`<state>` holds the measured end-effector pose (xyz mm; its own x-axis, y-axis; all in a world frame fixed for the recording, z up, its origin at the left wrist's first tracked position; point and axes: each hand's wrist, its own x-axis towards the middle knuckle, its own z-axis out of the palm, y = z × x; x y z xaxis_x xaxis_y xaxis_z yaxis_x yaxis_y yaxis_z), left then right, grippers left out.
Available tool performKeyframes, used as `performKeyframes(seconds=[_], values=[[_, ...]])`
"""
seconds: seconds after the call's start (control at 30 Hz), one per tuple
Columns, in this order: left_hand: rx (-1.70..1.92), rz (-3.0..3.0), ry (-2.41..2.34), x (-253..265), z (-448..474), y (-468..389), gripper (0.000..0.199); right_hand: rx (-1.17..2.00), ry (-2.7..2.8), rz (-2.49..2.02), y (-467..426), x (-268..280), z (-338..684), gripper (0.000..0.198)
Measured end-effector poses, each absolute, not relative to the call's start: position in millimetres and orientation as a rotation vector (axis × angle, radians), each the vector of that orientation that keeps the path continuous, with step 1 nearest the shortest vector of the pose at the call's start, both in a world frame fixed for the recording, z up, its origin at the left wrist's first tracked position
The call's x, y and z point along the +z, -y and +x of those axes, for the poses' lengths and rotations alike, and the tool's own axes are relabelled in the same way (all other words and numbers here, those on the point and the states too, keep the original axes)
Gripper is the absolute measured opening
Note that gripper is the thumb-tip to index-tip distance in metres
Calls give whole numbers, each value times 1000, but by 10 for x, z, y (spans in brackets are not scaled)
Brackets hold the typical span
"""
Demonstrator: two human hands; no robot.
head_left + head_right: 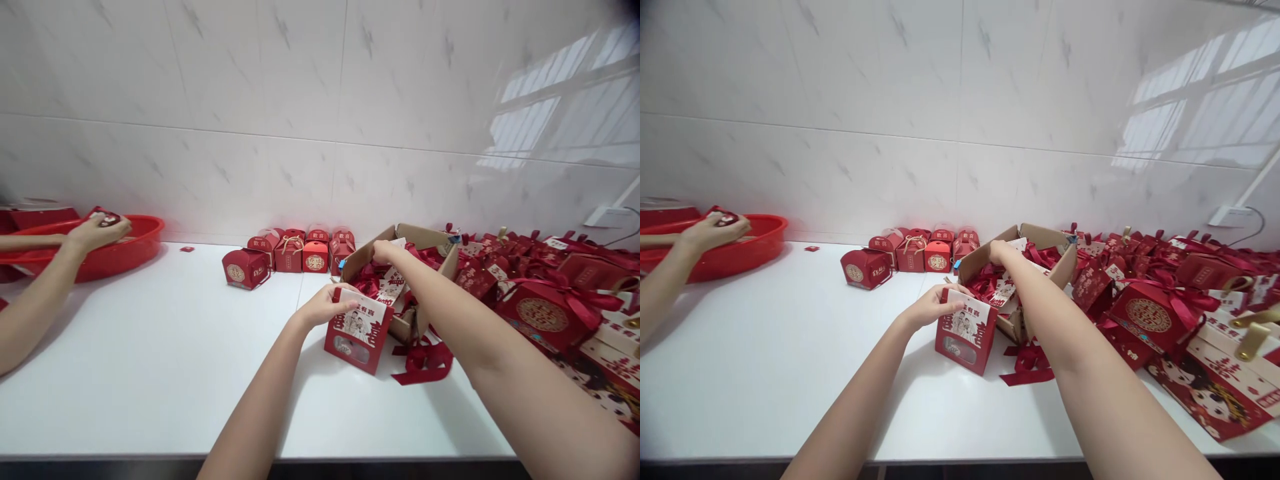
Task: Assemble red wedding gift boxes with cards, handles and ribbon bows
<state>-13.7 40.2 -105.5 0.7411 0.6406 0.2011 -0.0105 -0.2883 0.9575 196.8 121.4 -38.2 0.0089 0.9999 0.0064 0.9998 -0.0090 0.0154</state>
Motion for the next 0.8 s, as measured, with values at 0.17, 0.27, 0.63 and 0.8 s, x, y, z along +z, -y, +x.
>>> performKeyframes(seconds=[0.17,0.27,0.63,0.8], values=[[699,1749,-509,-1055,-139,-390,35,-175,-2002,2231,-1282,-576,2003,31],[695,1727,-495,-1056,-137,-397,36,-198,-1958,2222,-1309,-630,2031,32],[699,1691,-480,-1091,-131,-412,42,-108,-2088,2214,-1222,-606,2028,29],[699,1670,-512,-1051,-121,-378,42,-28,-2420,2161,-1103,-518,2103,20]])
